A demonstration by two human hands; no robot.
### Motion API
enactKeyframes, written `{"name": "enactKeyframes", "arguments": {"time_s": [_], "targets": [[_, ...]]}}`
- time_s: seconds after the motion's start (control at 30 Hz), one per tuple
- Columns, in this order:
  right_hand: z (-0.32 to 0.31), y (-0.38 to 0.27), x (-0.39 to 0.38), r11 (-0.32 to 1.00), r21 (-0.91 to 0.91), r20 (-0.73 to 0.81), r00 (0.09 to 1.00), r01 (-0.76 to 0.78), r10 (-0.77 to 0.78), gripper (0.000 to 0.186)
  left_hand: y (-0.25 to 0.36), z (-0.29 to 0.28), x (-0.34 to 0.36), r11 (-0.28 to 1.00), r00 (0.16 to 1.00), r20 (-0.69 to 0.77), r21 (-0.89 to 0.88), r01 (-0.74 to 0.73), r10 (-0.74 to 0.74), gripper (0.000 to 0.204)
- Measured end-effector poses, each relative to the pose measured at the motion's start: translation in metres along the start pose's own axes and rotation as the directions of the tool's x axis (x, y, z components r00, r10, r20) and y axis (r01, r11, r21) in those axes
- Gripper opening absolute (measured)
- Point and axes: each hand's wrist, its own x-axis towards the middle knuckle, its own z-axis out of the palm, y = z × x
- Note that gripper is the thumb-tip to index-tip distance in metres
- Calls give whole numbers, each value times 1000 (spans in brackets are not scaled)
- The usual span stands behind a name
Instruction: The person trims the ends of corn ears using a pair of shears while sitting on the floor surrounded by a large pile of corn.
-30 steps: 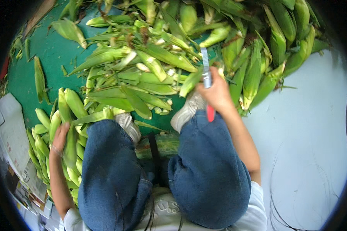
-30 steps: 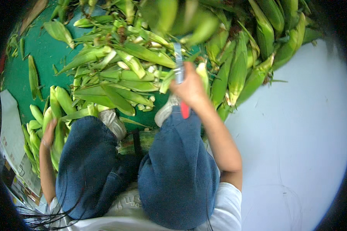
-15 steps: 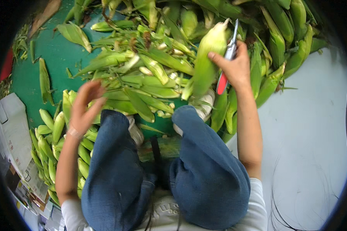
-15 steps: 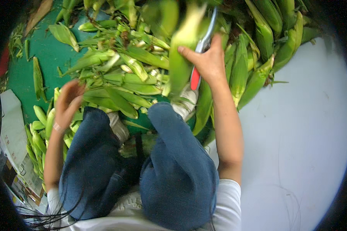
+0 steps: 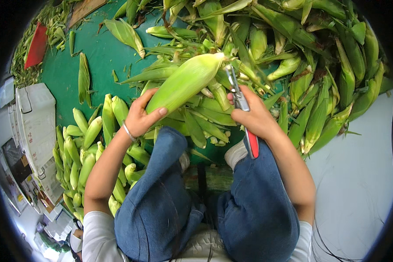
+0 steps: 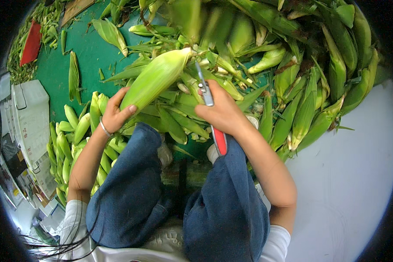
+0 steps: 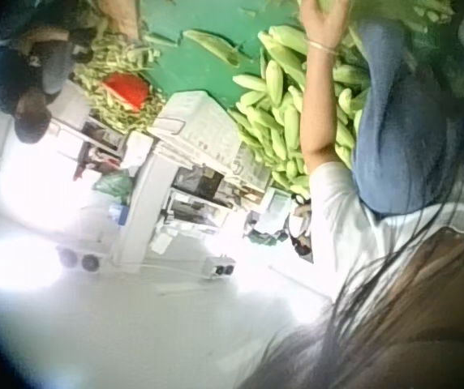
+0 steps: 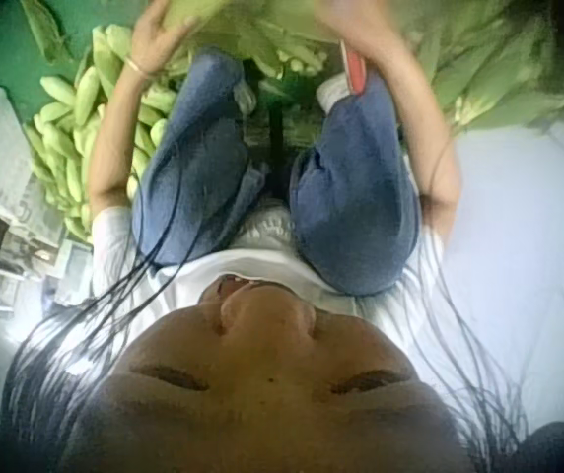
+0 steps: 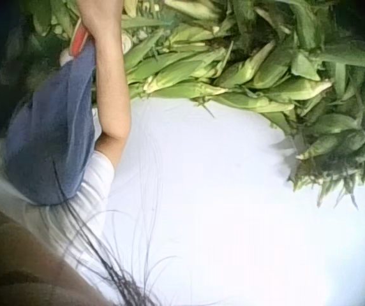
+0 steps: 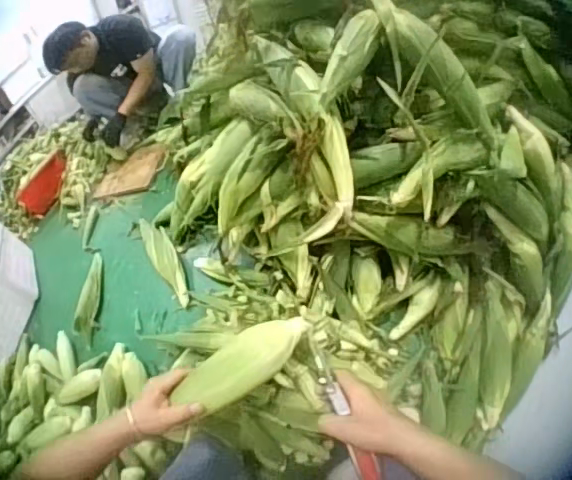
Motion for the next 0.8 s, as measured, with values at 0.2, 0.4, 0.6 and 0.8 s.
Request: {"name": "enactKeyframes", "arguments": {"time_s": [0.2,0.4,0.6,0.8], "targets": [[18,1,0,994,71,-43,996,85,-82,38,26,-14,-17,982,992,116,187,17,-40,61],[7,16,-6,762,640,78,995,-97,61,37,25,-37,-31,992,987,149,118,36,-54,69],[28,9,16,511,828,418,862,-231,-288,56,73,-19,-5,440,830,234,757,-482,507,61],[70,-18,14,970,-104,-69,972,218,-225,74,21,29,25,691,896,22,-628,358,-444,52]]}}
